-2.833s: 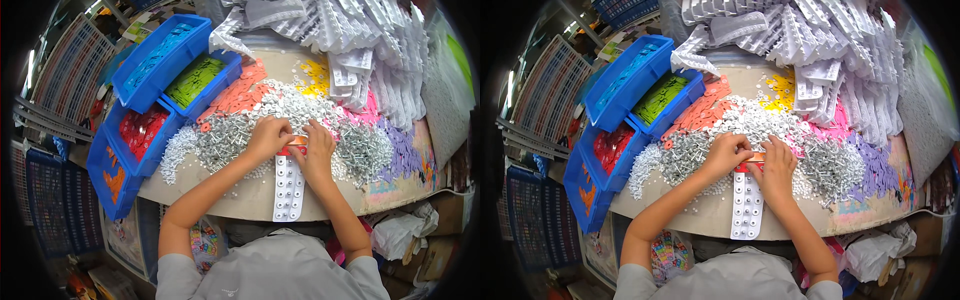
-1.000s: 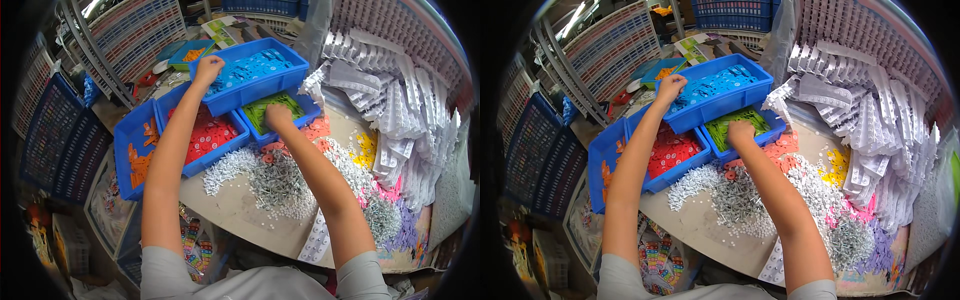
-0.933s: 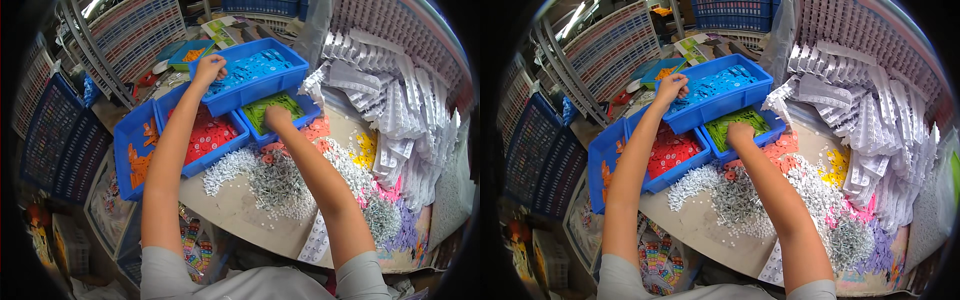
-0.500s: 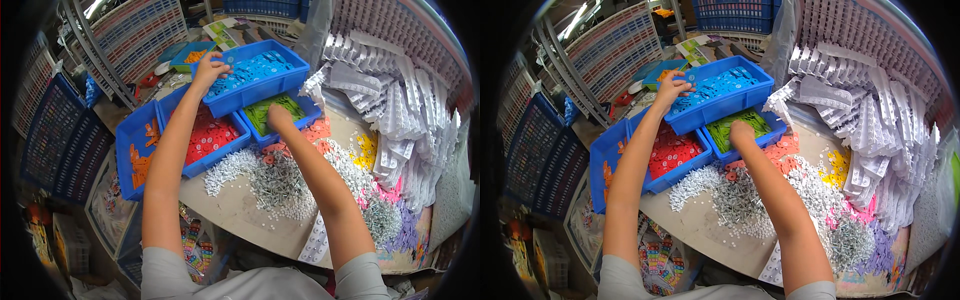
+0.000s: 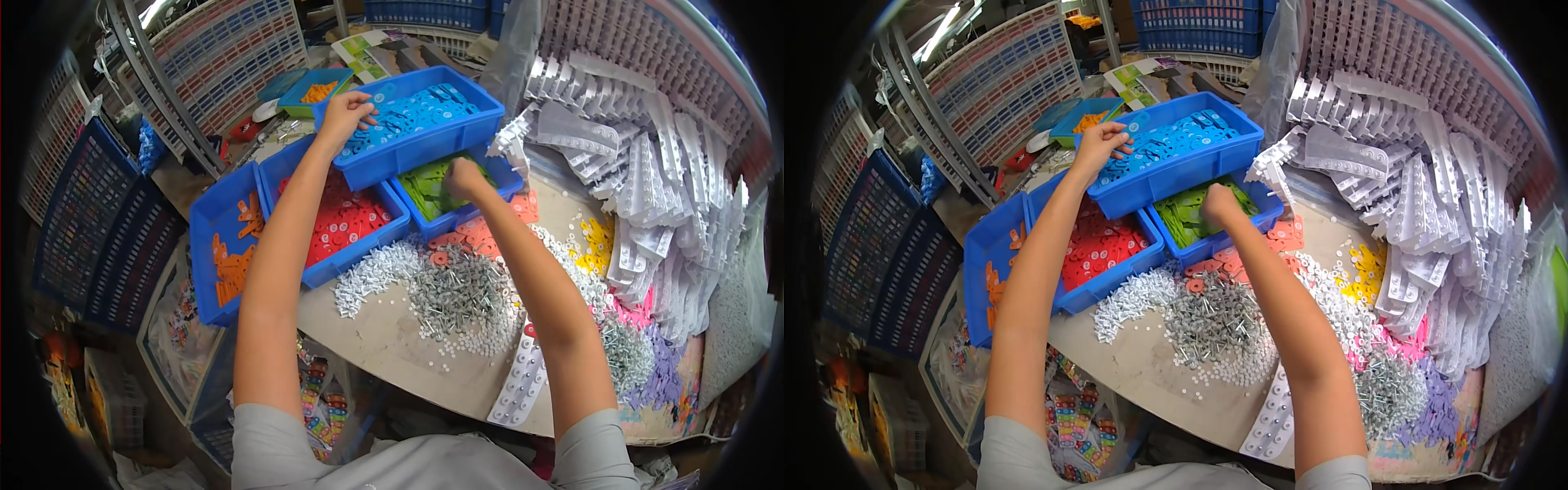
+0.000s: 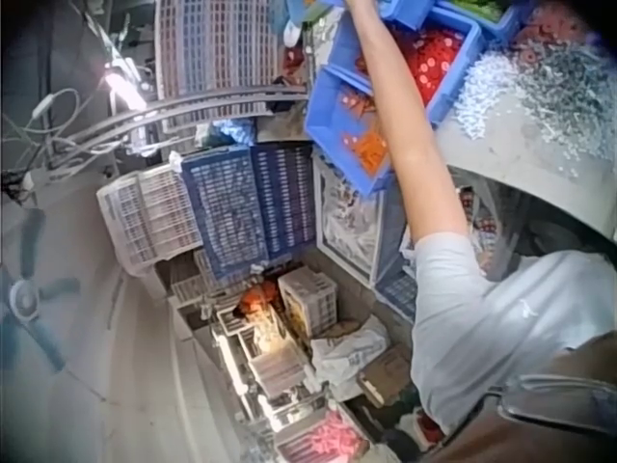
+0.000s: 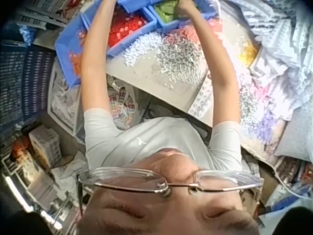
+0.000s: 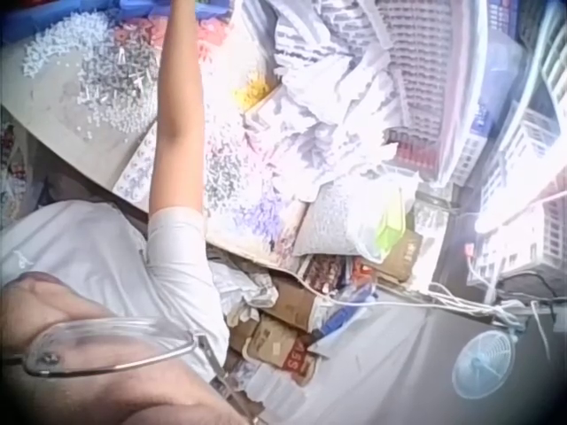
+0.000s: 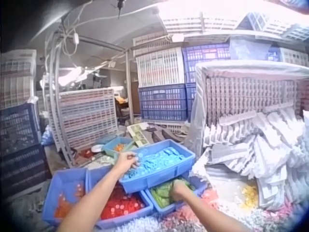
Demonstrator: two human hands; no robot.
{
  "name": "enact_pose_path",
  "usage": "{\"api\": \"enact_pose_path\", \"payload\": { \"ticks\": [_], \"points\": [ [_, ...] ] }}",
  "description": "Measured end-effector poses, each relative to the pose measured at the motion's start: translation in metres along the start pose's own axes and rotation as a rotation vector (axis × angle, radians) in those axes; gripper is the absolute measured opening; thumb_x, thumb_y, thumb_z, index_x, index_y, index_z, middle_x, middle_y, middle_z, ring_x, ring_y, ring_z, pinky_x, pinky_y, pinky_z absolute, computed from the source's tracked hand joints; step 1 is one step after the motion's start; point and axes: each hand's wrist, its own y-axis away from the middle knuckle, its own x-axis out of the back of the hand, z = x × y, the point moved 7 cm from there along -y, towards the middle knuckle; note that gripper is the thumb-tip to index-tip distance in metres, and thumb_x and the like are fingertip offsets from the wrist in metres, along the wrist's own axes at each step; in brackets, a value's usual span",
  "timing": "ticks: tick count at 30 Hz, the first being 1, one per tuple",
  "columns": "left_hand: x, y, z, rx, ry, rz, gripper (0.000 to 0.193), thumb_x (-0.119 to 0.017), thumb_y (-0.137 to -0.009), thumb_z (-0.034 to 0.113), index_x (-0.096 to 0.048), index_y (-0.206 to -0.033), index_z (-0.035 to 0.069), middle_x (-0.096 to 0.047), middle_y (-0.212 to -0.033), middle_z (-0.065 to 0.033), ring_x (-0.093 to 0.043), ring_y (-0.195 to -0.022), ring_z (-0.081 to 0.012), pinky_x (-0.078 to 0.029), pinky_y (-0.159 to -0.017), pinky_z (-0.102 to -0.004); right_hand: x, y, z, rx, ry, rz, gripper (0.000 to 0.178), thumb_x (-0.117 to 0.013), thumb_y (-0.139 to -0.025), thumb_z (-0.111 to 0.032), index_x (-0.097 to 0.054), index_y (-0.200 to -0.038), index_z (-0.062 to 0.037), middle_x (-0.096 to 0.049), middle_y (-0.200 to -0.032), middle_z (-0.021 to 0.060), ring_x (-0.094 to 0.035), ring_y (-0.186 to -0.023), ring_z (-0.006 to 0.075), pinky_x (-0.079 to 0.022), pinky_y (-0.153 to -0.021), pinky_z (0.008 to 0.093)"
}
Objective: Assembling colorful silicone buttons into a white plastic toy frame.
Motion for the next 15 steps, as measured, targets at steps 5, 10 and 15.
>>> {"api": "enact_pose_path", "payload": {
  "ticks": [5,10,15],
  "points": [
    [0.006,0.008,-0.004,0.016,-0.082,-0.025,0.026,-0.066,-0.096,0.014,-0.063,-0.117,-0.003,-0.074,-0.097,-0.0143,-0.072,-0.080,-0.0170,-0.054,-0.061,-0.0267,0.067,0.063,-0.026,0.030,-0.517,0.078,0.013,-0.056,-0.093,-0.010,-0.063,-0.091,0.0010,-0.070,-0.077,0.0120,-0.069,-0.068,0.0174,-0.053,-0.060,0.0302],
    [0.012,0.013,-0.003,0.024,-0.055,0.014,0.018,-0.064,-0.098,0.017,-0.064,-0.108,0.002,-0.075,-0.097,-0.0138,-0.072,-0.081,-0.0173,-0.053,-0.062,-0.0267,0.121,0.171,-0.027,0.102,-0.878,-0.067,0.019,-0.062,-0.096,-0.010,-0.065,-0.110,0.0015,-0.068,-0.087,0.0051,-0.063,-0.072,0.0103,-0.050,-0.063,0.0250],
    [-0.042,0.078,0.068,-0.041,0.121,0.082,0.017,-0.063,-0.097,0.019,-0.065,-0.102,0.003,-0.075,-0.094,-0.0110,-0.069,-0.078,-0.0144,-0.049,-0.065,-0.0249,0.138,0.298,0.027,-0.160,-1.087,-0.074,0.014,-0.065,-0.095,-0.009,-0.062,-0.105,0.0000,-0.065,-0.086,0.0030,-0.057,-0.074,0.0085,-0.046,-0.068,0.0235]
  ]
}}
